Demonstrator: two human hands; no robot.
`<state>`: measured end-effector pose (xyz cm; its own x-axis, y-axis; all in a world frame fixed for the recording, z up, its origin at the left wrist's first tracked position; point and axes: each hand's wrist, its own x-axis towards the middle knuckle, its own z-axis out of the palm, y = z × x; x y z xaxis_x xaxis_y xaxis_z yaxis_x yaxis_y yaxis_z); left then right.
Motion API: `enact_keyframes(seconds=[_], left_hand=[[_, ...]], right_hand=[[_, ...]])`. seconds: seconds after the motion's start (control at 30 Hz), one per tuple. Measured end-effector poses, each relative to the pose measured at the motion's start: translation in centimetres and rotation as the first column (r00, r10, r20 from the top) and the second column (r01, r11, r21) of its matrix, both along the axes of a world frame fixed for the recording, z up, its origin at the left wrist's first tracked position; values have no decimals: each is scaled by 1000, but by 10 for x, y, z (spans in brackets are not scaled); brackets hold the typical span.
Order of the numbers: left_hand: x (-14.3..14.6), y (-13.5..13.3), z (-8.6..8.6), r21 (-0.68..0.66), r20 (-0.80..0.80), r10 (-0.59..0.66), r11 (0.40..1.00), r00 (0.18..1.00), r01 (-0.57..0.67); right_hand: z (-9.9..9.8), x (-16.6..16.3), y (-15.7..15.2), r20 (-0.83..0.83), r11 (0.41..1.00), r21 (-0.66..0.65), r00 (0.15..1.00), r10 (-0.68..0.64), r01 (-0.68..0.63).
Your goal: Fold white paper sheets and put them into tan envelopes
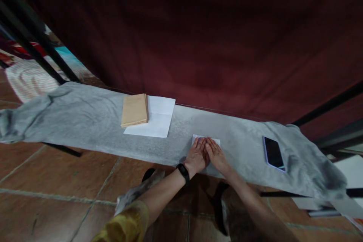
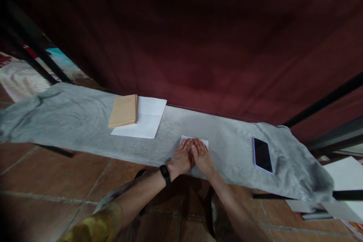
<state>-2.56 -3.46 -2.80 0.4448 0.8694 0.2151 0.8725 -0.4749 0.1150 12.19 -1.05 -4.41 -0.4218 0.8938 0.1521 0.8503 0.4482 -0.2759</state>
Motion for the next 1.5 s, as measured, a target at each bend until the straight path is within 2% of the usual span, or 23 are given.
enact_keyframes(seconds=[0.2, 0.43, 0.67, 0.8, 0.97, 1.17, 1.33, 1.5], left_hand=[[1, 3, -5, -27, -66, 8, 1000, 998, -9], [0, 1, -2, -29, -97, 30, 999, 995, -33], [-2, -1, -4, -20, -89, 43, 999, 995, -45], [-1, -2, -2, -20, -96, 52, 998, 994, -54], [-1, -2, 3, -31, -81, 56, 998, 995, -58], [-4, 1, -2, 2, -42, 84, 996, 996, -84], [-9, 4, -11, 23, -44, 96, 995, 994, -95], [-24, 6, -10, 30, -60, 171, 985, 983, -169]], right_hand=[[-13, 5, -15, 89, 980, 197, 996, -3, -14], [-9, 19, -19, 158, 968, 252, 986, -44, 3], [-19, 47, -22, 122, 916, 398, 986, -113, 56], [-23, 54, -22, 94, 915, 396, 987, -130, 82], [-12, 45, -13, 12, 924, 354, 987, -160, 146], [-5, 11, -7, 54, 972, 230, 997, -61, 47], [-12, 8, -12, 110, 957, 291, 993, -44, 11], [-12, 19, -16, 99, 942, 334, 992, -74, 37]])
